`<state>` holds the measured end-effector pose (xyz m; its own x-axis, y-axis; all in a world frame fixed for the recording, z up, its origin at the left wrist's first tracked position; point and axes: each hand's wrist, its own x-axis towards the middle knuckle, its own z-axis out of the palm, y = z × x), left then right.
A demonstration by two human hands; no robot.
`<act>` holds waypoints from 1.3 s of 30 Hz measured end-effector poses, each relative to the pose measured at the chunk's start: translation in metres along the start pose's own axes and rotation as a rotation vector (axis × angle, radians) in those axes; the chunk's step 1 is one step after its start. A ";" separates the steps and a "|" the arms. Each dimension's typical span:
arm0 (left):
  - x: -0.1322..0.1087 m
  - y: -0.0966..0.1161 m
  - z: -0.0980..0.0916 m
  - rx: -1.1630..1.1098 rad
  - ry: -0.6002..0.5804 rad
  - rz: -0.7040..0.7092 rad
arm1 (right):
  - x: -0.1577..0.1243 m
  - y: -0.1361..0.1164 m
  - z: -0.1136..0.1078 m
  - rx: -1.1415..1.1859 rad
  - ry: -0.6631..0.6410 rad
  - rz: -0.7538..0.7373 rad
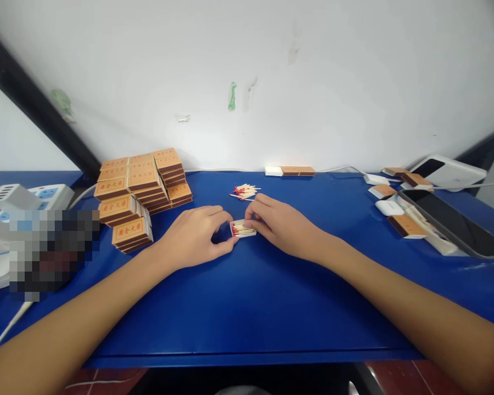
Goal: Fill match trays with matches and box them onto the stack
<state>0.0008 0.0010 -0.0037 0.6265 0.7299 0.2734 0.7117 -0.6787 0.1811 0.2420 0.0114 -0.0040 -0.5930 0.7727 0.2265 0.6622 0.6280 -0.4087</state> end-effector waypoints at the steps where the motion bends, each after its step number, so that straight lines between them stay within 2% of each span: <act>1: 0.000 0.000 0.000 -0.003 0.000 0.003 | 0.001 0.003 0.001 -0.005 0.020 -0.002; 7: -0.001 0.000 0.000 -0.017 0.008 0.016 | 0.011 0.039 0.003 -0.071 0.214 0.077; 12: -0.001 0.001 -0.002 -0.022 -0.013 0.002 | 0.019 0.059 0.009 -0.086 0.188 0.167; 19: 0.000 0.000 -0.001 -0.009 -0.005 0.010 | 0.019 0.060 0.011 -0.088 0.140 0.095; 23: 0.000 0.000 -0.001 -0.012 -0.005 0.006 | 0.022 0.060 0.013 -0.090 0.155 0.049; 39: 0.001 -0.001 0.000 -0.019 -0.014 -0.002 | 0.028 0.059 0.013 -0.050 0.156 0.055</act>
<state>0.0005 0.0019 -0.0033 0.6292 0.7325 0.2598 0.7072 -0.6782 0.1997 0.2588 0.0691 -0.0335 -0.4793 0.8085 0.3414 0.7158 0.5852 -0.3810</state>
